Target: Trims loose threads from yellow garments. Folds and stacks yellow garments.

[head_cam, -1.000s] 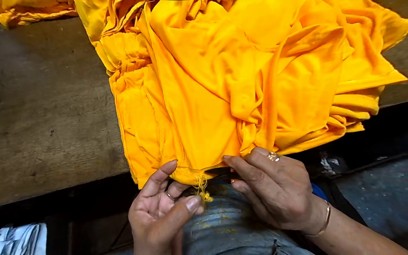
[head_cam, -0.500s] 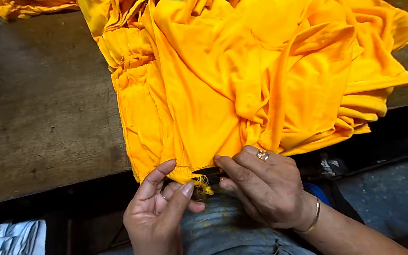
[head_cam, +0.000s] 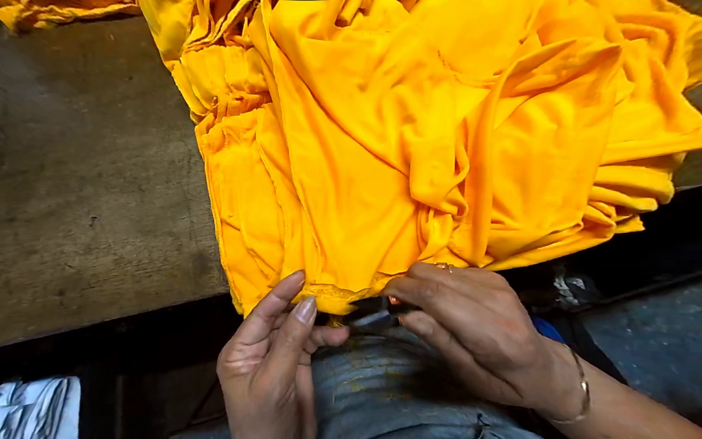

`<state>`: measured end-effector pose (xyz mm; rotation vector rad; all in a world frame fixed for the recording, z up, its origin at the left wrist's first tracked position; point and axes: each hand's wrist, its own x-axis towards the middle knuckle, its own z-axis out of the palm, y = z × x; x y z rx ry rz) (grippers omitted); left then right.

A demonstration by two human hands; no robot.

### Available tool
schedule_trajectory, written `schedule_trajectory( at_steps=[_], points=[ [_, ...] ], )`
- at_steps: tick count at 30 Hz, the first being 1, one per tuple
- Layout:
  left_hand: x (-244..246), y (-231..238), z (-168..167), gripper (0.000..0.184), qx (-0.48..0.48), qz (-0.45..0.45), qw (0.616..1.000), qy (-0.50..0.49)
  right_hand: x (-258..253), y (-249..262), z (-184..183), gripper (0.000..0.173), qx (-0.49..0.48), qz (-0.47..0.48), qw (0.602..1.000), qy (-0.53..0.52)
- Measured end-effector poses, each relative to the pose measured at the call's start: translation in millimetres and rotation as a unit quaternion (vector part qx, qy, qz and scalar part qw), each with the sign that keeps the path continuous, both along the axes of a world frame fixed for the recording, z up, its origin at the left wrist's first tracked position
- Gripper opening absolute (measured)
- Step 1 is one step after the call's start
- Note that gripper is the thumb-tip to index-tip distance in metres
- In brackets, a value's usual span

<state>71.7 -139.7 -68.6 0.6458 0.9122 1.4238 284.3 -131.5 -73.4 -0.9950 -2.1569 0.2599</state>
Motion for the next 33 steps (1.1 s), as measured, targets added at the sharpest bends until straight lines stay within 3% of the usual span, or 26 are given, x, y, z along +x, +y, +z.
schedule_trajectory(
  at_steps=[7,24,33],
  points=[
    [1.6,1.8,-2.5,0.03,0.058,-0.017,0.998,-0.007,-2.3,6.0,8.6,0.035,-0.072,-0.004,0.995,0.074],
    [-0.7,2.2,-0.4,0.049,0.079,-0.013,0.997,0.023,-16.0,5.4,10.6,0.034,0.039,-0.072,0.997,-0.011],
    [-1.4,5.7,-0.5,0.057,0.112,-0.03,0.993,0.038,-15.6,9.6,8.7,0.033,0.023,-0.055,0.996,0.071]
  ],
)
